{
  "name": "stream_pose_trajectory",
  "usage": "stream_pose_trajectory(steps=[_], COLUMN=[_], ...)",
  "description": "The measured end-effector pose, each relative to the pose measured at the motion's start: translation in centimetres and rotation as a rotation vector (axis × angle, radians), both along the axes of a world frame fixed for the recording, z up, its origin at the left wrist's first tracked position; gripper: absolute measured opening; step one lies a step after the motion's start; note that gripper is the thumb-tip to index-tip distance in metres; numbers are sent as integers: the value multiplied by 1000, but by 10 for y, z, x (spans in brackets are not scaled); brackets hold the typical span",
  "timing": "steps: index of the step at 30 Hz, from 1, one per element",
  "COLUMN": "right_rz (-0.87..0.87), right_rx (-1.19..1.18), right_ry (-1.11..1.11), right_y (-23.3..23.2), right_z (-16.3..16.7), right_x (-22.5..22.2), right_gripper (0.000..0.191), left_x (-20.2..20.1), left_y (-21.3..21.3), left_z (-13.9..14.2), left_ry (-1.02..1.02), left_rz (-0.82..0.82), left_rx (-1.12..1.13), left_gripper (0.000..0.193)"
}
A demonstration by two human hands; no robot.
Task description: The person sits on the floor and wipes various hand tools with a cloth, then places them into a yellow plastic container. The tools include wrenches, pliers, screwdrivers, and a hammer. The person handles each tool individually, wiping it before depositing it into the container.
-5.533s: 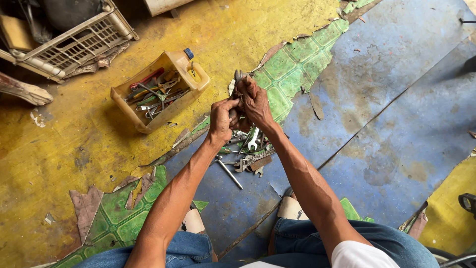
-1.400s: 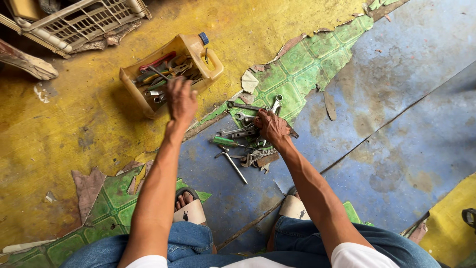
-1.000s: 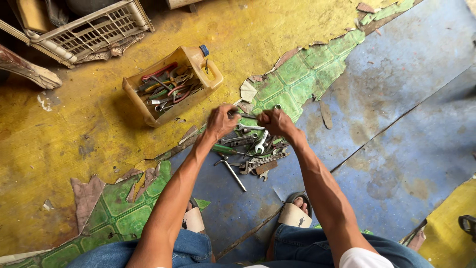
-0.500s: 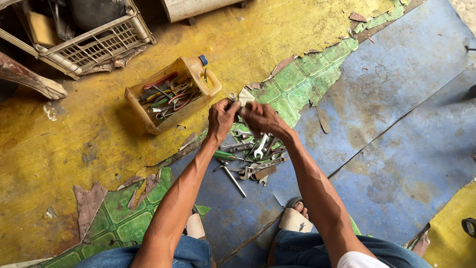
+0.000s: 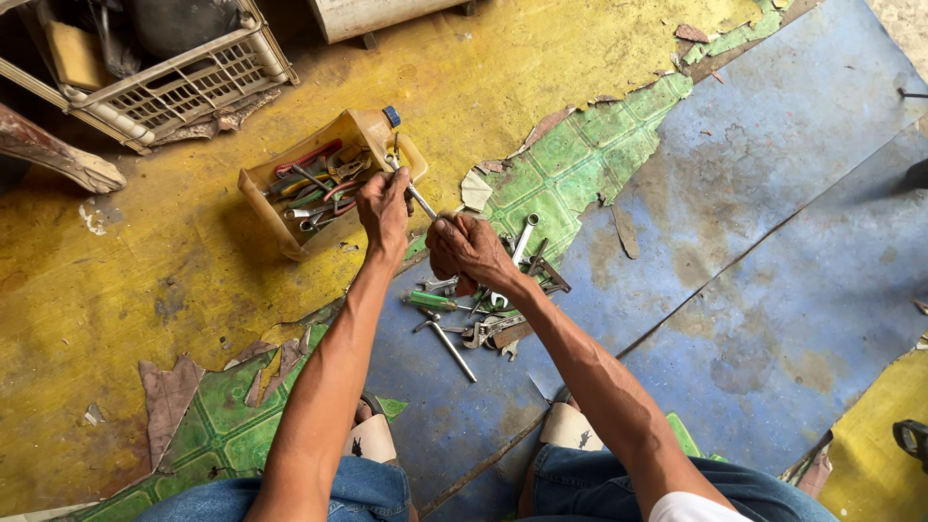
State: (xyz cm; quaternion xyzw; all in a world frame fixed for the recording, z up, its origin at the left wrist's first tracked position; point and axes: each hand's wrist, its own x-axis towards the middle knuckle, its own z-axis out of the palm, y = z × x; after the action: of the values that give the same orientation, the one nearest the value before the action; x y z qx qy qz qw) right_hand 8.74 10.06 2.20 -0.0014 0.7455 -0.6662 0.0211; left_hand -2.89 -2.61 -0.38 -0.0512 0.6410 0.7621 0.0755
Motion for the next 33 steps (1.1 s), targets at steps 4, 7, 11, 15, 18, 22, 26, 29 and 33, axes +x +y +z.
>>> stream_pose_trajectory(steps=[4,7,11,15,18,22,26,29,33], right_rz=[-248,-402,-224,-443,-460,-702,-830,-829,-795], right_rx=[202,188,413,57,-348,-137,289,265,431], right_ry=[-107,-189,-187,-215,-81,14,71,-21,-85], right_y=[-14,-16,9,32,40,33,45,52,60], right_z=[-7,-12,-7,4,6,-9,-20,-23,-21], right_x=[-7,-8,-7,-10,-15,-26,-19,-14,-11], right_gripper=[37,33,34,45,40,38,34,32,34], left_x=[11,37,33,12,27,72,96,96,89], left_y=[9,32,32,12,19,53,59,59,59], left_z=[1,1,2,1,-1,-1,3,4,2], left_ry=[0,-72,-238,-134,-117,133,446,427,424], left_rz=[-113,-251,-237,-339,-507,-611,-586,-656,-729], left_rx=[25,146,17,41,-205,-291,-386,-517,-511], left_gripper=[29,30,36,37,39,26,19,22,23])
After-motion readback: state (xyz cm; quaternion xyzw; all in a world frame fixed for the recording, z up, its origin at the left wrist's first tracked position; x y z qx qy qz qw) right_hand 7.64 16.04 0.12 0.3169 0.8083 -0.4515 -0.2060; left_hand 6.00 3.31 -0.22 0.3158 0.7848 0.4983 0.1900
